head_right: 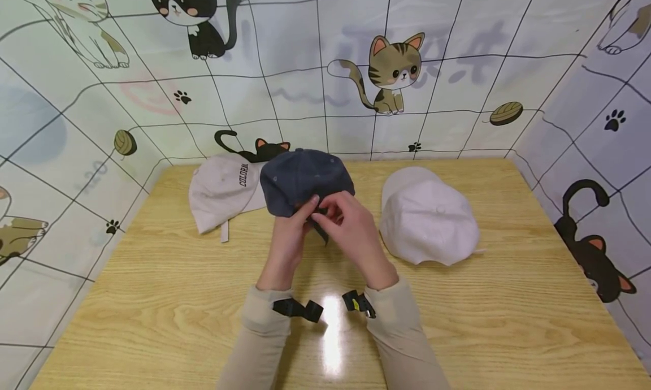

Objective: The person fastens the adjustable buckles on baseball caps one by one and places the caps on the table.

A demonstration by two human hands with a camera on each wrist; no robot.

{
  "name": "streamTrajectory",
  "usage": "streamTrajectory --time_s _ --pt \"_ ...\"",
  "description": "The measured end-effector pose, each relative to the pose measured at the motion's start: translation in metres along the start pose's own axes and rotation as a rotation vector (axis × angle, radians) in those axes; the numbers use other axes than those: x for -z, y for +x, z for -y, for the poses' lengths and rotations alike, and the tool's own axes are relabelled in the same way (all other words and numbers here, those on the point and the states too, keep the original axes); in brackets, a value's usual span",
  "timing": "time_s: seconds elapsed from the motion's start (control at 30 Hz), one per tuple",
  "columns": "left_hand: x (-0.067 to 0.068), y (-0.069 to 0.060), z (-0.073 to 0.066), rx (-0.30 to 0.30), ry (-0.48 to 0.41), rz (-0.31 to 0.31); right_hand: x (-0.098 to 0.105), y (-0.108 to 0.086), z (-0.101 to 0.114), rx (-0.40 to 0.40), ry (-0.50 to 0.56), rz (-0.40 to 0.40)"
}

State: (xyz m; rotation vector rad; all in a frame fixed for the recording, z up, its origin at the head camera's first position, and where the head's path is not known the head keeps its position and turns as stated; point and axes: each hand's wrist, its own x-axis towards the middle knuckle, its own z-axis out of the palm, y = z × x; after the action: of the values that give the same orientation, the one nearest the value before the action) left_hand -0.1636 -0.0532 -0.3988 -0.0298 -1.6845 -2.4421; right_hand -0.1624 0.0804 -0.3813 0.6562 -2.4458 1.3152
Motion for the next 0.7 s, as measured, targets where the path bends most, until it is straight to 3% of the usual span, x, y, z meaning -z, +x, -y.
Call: streamTrajectory --time_s 0.3,0.5,0.7 --pt "0.002 -0.001 -0.002 -0.017 0.001 0.020 0.000 -0.001 -0.003 -0.034 -0.008 -0.026" --pt "0.003 -0.001 -0.005 -0.008 0.013 0.023 0.002 0.000 -0.004 -0.180 0.195 -0.004" --pt "0.005 -0.003 -0.020 0.013 0.156 0.167 0.009 0.001 0.007 -0.286 0.375 -0.008"
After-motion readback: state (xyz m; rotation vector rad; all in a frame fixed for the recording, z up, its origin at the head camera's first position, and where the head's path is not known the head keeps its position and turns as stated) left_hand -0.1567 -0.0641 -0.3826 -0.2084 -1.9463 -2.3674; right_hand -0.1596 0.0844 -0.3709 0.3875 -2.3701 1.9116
